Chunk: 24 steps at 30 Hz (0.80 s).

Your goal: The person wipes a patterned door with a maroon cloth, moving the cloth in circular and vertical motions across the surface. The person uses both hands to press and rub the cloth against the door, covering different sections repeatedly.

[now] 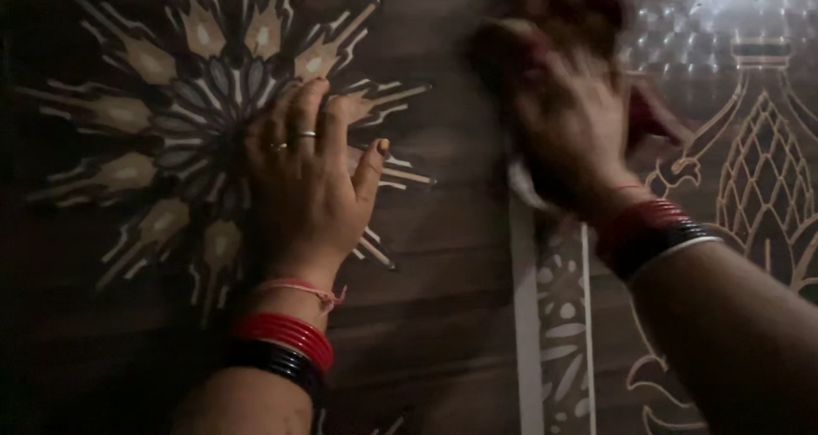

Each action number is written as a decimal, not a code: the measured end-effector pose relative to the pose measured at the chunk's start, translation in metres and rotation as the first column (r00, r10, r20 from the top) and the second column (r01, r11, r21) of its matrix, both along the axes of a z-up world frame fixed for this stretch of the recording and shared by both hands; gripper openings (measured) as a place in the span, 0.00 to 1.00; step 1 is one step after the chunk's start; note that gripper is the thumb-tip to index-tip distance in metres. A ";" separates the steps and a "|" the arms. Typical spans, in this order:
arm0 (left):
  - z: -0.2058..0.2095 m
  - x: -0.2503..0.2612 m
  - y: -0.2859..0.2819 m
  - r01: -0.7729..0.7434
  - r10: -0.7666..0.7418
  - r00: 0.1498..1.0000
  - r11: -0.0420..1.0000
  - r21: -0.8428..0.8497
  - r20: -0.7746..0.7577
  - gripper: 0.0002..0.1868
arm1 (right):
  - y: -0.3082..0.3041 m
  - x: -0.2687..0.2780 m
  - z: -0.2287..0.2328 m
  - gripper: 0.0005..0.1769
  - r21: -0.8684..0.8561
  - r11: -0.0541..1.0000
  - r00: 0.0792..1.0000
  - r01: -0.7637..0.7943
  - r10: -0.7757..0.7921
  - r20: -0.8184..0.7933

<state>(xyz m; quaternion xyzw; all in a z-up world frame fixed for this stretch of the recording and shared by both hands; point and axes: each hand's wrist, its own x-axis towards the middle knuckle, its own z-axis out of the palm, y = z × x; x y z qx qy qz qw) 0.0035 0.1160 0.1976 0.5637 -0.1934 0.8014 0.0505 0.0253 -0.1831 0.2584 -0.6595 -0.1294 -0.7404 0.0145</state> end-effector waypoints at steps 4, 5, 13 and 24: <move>-0.002 0.000 -0.002 -0.015 0.015 1.000 1.000 0.001 0.020 0.22 | -0.104 0.017 -0.006 0.34 0.197 0.976 0.995 0.098 -0.092 -0.037; -0.002 0.000 -0.001 -0.039 0.039 0.999 0.999 0.002 0.019 0.22 | -0.127 0.024 -0.012 0.35 0.168 0.970 0.982 0.176 -0.184 0.033; 0.000 0.005 -0.002 -0.080 0.080 0.997 0.997 -0.018 0.004 0.25 | -0.211 0.036 -0.054 0.38 0.440 0.878 0.982 0.188 -0.158 -0.105; 0.000 0.004 -0.001 -0.056 0.056 0.998 0.998 -0.024 0.017 0.31 | -0.144 0.047 -0.087 0.44 0.528 0.832 0.984 0.171 -0.117 -0.133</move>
